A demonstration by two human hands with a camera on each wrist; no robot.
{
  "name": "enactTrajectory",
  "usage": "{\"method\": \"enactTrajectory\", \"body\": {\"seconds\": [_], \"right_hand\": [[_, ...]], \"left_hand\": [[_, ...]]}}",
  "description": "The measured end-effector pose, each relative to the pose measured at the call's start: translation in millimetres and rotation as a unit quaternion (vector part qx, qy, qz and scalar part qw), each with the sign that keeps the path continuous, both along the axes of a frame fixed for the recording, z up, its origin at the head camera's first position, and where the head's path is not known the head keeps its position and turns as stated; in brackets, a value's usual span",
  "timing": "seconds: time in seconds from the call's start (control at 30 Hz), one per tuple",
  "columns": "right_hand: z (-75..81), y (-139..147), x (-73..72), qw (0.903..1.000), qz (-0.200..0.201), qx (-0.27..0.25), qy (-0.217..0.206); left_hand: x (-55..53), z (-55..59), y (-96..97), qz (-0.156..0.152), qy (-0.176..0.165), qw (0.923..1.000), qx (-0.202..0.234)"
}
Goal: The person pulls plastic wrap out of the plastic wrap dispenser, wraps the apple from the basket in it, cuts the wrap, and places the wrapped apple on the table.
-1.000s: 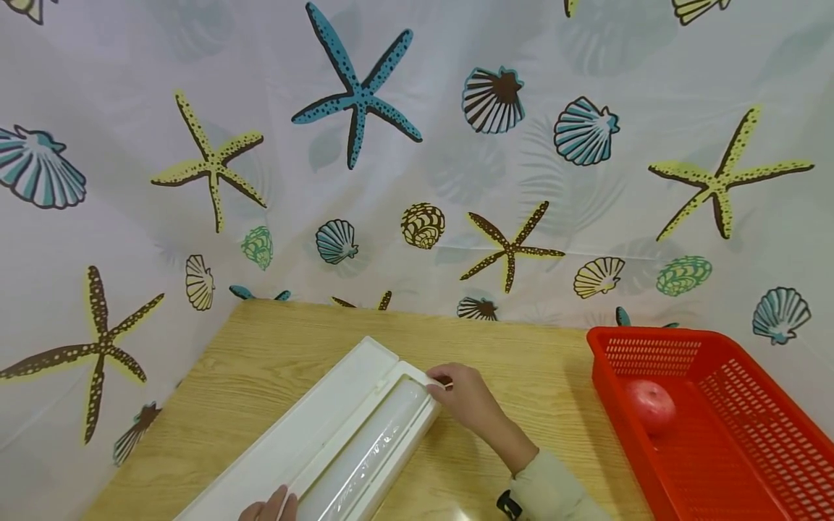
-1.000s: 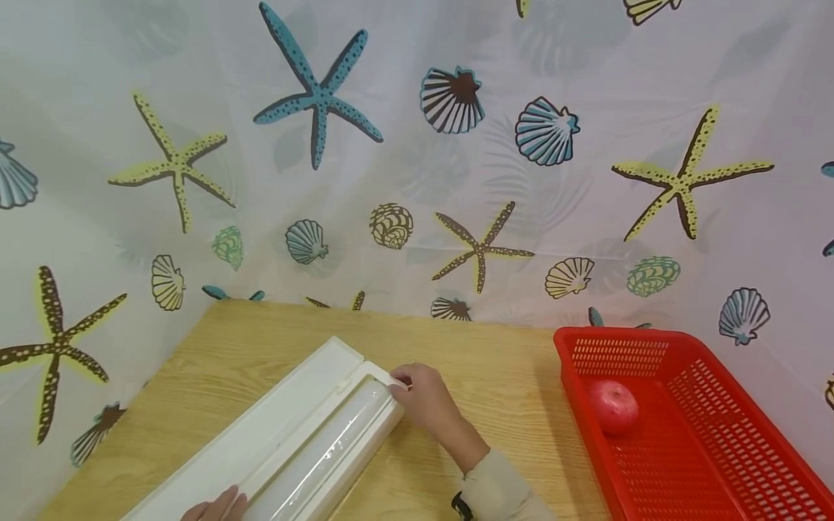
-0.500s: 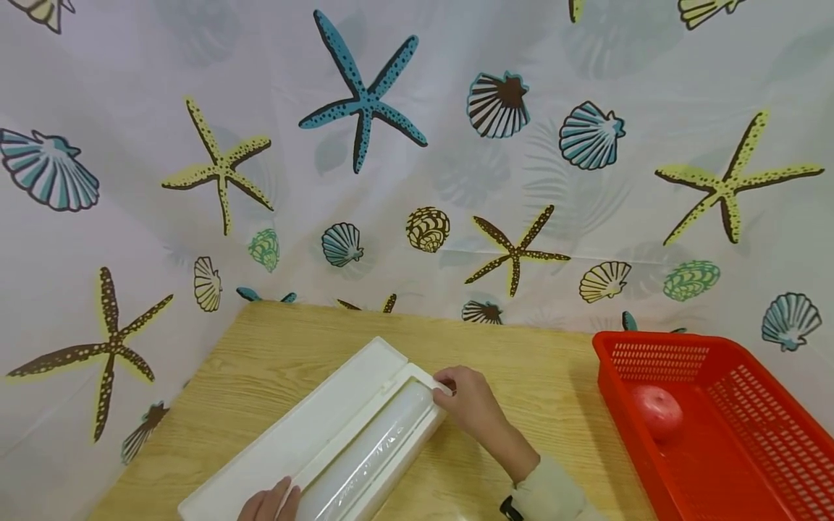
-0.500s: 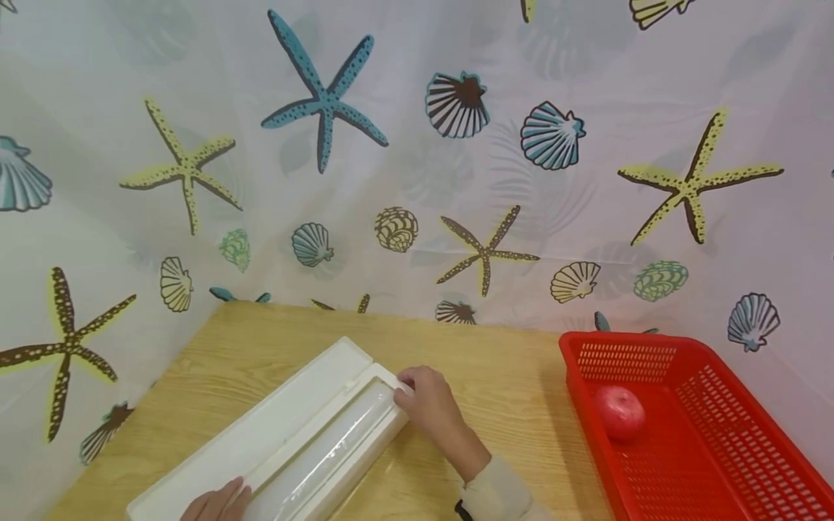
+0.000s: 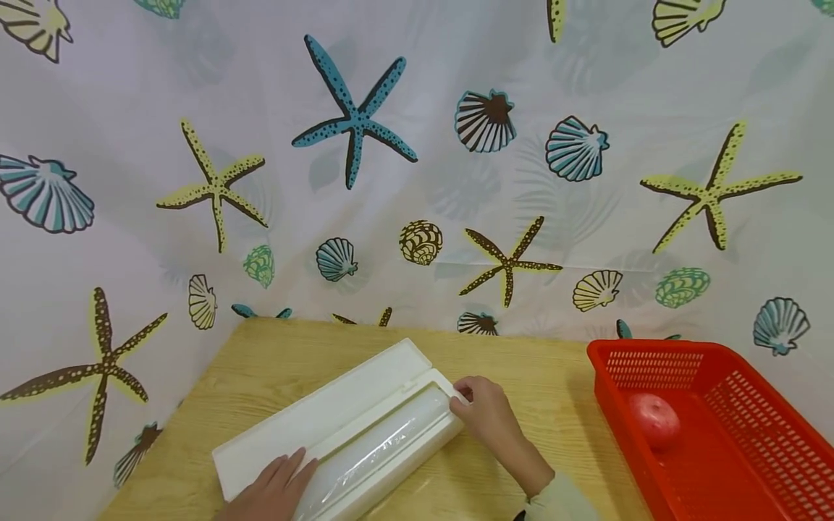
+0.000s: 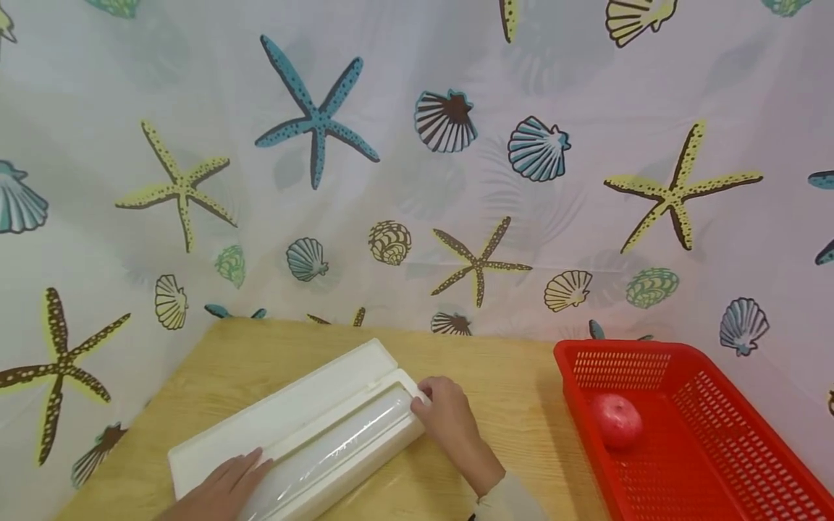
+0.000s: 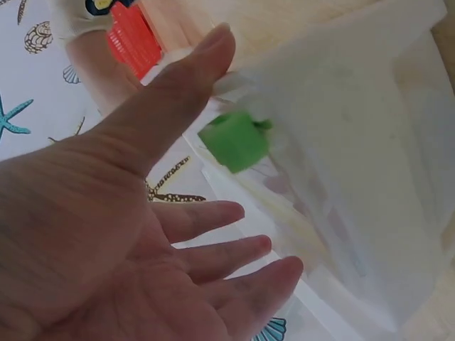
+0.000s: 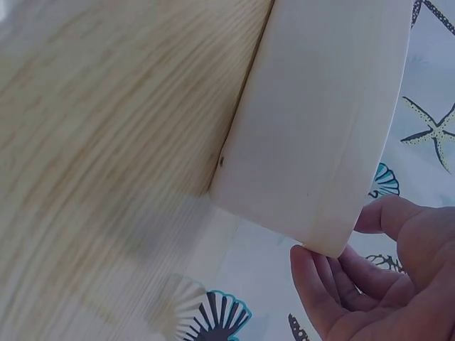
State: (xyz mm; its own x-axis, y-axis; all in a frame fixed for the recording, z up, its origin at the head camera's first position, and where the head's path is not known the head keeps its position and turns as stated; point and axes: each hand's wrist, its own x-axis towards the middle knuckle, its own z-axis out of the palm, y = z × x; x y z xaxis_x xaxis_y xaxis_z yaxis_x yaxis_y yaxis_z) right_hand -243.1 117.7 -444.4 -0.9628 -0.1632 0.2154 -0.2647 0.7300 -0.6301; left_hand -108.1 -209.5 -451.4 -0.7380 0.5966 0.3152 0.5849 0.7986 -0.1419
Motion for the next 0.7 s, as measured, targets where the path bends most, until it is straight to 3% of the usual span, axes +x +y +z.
{"method": "enactTrajectory", "body": {"seconds": [0.07,0.13,0.17,0.23,0.3,0.4,0.53,0.7], "right_hand": [[-0.4,4,-0.3,1.0,-0.009,0.002,0.001],[-0.5,7,-0.4,0.9998,-0.018,0.001,0.004],[-0.4,9,-0.2,0.9998,-0.022,0.0,0.004],[-0.9,13,0.1,0.9996,-0.028,-0.001,0.008],[-1.5,17,1.1,0.9993,-0.037,-0.005,0.009],[-1.4,24,2.9,0.9988,-0.048,-0.005,0.003],[1.4,34,4.3,0.9978,-0.065,-0.005,-0.014],[3.2,44,2.6,0.9965,-0.077,-0.008,-0.03]], "left_hand": [[-8.4,4.0,-1.2,-0.021,-0.022,0.9995,-0.006],[-15.5,12.7,-0.6,-0.024,-0.08,0.9964,-0.014],[-19.0,16.8,0.2,-0.018,-0.112,0.9935,-0.013],[-24.5,26.7,2.8,0.019,-0.199,0.9799,-0.005],[-30.3,31.8,4.5,0.043,-0.235,0.9709,0.01],[-37.2,34.4,4.7,0.068,-0.244,0.966,0.052],[-48.7,29.8,2.5,0.094,-0.214,0.9679,0.092],[-71.8,21.2,-0.5,0.11,-0.177,0.971,0.116]]}}
